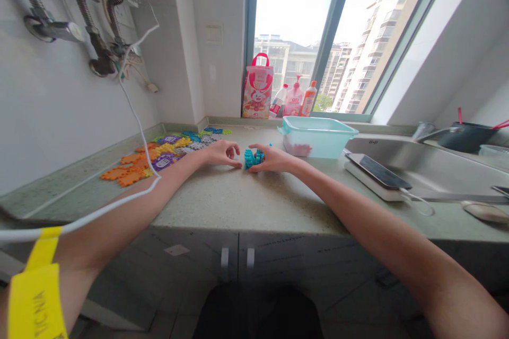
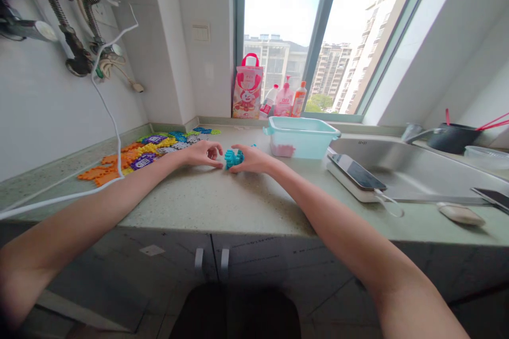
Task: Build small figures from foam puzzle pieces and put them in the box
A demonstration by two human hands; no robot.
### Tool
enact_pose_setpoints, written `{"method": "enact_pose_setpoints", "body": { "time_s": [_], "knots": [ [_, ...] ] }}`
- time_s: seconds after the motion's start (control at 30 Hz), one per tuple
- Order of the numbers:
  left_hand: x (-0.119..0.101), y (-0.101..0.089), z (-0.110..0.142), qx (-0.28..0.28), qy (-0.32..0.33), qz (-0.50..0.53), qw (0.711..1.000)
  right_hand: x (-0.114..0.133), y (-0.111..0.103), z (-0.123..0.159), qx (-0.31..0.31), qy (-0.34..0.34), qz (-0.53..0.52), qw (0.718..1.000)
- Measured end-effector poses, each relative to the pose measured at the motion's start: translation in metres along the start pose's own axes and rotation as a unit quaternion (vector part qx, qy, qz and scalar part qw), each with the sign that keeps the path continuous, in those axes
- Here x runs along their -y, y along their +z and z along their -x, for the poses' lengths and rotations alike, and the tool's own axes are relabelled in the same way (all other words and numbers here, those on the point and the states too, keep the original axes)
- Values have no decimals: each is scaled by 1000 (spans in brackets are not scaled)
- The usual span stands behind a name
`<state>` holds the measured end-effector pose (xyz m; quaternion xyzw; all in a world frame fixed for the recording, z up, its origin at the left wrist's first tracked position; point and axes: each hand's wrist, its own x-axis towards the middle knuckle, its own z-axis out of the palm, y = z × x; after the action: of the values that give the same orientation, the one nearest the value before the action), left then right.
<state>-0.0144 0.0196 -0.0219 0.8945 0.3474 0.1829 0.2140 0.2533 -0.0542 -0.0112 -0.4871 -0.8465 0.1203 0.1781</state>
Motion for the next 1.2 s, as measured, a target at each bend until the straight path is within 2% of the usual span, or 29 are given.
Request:
{"method": "enact_pose_setpoints", "body": {
  "time_s": [0.23,0.5,0.83,1.03,1.2],
  "knots": [
    [-3,-1,0,12,4,-37,999,3,-2,2,-20,-10,9,1000],
    [-4,-2,0,17,-2,-46,999,5,-5,3,5,2,27,1000],
    [-4,-3,-1,24,-11,-58,998,7,-6,5,-14,-14,40,999],
    [-3,-3,-1,25,-11,-58,998,-1,-18,4,-69,-32,33,997],
    [-5,-3,0,27,-13,-59,998,-4,-21,4,-58,-30,26,998]
  ]
}}
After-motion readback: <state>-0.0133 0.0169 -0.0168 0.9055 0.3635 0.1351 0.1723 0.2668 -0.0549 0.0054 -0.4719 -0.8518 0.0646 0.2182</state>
